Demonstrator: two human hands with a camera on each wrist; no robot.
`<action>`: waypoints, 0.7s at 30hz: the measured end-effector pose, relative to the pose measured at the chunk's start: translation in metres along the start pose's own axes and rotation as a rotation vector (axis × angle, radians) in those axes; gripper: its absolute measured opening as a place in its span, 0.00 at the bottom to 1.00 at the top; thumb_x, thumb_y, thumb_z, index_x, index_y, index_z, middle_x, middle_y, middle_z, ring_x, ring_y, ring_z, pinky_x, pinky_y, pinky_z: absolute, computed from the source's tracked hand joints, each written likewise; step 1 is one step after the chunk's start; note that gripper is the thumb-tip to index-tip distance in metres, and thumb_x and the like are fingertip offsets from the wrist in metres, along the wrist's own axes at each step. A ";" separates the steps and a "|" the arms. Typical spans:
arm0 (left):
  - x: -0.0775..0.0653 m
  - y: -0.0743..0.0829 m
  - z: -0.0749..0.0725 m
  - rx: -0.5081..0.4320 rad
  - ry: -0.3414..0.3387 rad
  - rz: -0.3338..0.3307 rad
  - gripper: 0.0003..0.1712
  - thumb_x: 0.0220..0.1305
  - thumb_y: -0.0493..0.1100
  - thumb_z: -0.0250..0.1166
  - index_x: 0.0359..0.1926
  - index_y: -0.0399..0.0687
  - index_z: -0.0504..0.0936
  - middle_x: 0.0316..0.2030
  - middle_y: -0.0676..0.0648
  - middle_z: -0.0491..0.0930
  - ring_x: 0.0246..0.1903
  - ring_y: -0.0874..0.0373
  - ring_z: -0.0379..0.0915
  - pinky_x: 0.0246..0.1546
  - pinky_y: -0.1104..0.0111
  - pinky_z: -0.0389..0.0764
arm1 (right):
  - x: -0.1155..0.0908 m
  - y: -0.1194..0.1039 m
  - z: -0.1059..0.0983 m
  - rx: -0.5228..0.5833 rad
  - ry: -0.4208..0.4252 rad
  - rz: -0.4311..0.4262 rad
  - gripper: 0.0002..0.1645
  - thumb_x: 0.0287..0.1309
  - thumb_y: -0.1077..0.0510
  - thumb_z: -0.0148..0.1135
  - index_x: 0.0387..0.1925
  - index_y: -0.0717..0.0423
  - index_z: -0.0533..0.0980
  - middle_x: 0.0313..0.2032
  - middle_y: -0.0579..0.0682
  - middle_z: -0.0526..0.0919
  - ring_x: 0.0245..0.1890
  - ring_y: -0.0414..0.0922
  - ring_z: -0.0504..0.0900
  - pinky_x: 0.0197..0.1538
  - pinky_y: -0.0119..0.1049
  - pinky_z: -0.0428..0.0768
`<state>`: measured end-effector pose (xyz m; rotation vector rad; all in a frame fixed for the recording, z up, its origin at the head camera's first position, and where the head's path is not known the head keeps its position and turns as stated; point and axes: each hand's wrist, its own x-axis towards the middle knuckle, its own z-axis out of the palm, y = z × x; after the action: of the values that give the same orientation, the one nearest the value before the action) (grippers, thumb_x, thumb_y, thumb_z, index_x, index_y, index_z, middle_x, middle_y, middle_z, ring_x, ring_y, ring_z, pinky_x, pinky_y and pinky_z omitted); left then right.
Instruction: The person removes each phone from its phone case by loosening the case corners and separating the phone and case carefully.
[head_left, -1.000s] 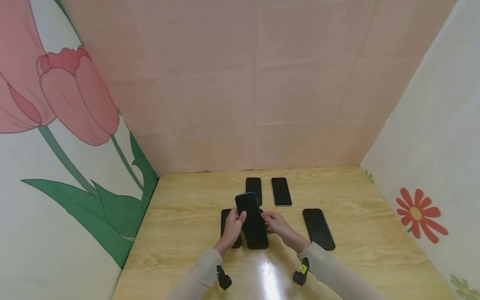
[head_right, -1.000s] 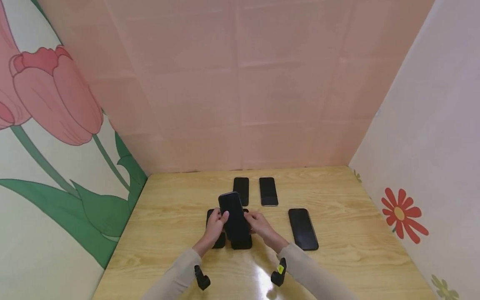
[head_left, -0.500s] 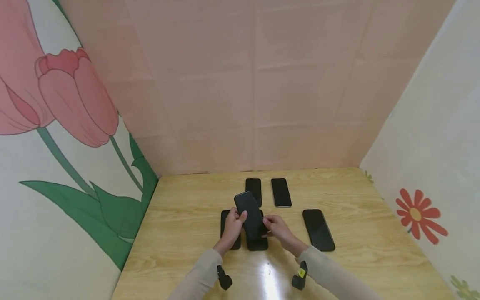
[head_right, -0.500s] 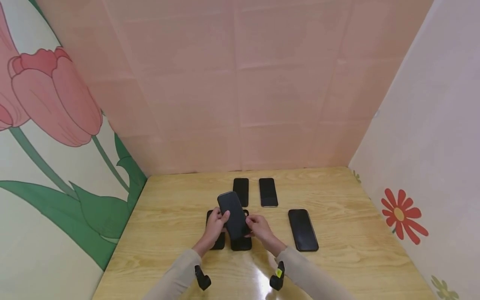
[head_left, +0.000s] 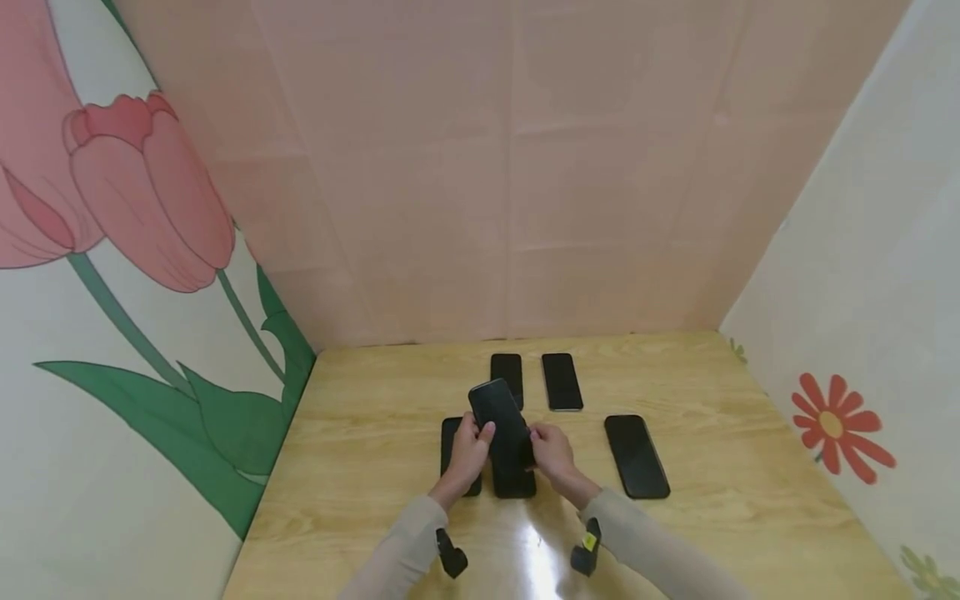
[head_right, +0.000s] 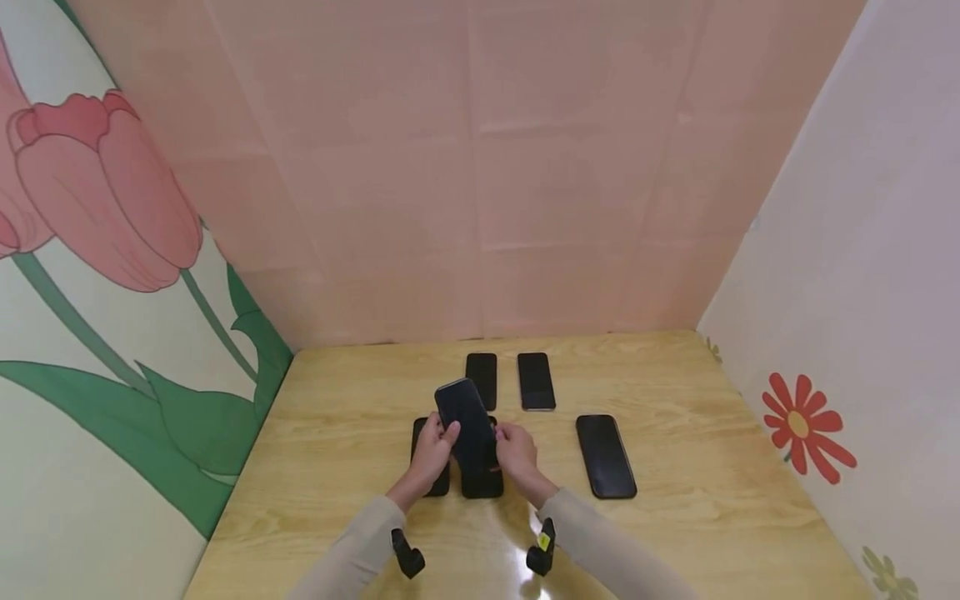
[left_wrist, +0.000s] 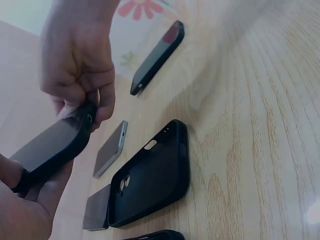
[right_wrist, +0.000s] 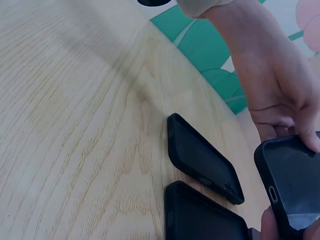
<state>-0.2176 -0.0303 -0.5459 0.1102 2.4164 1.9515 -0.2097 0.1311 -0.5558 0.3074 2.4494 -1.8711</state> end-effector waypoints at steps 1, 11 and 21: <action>-0.001 0.001 0.000 -0.007 -0.002 0.004 0.11 0.75 0.38 0.54 0.50 0.33 0.70 0.37 0.40 0.79 0.37 0.52 0.74 0.35 0.62 0.76 | 0.000 0.000 0.001 -0.008 0.004 0.006 0.15 0.71 0.69 0.44 0.44 0.71 0.78 0.41 0.65 0.78 0.29 0.52 0.79 0.29 0.47 0.85; -0.002 -0.001 -0.002 -0.049 -0.003 0.034 0.12 0.75 0.34 0.52 0.55 0.32 0.69 0.48 0.38 0.79 0.46 0.51 0.73 0.46 0.57 0.77 | 0.001 -0.002 0.003 -0.102 -0.003 -0.048 0.15 0.65 0.72 0.45 0.33 0.66 0.79 0.28 0.56 0.77 0.25 0.48 0.76 0.26 0.41 0.81; -0.001 -0.003 -0.005 -0.057 0.009 -0.010 0.12 0.75 0.37 0.54 0.52 0.32 0.70 0.41 0.38 0.81 0.40 0.51 0.76 0.40 0.60 0.77 | 0.007 0.013 -0.011 0.199 -0.270 -0.175 0.15 0.71 0.70 0.41 0.36 0.71 0.76 0.31 0.58 0.76 0.27 0.48 0.80 0.29 0.45 0.85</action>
<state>-0.2173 -0.0363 -0.5480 0.0882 2.3598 2.0185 -0.2128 0.1458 -0.5663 -0.1510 2.1794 -2.0720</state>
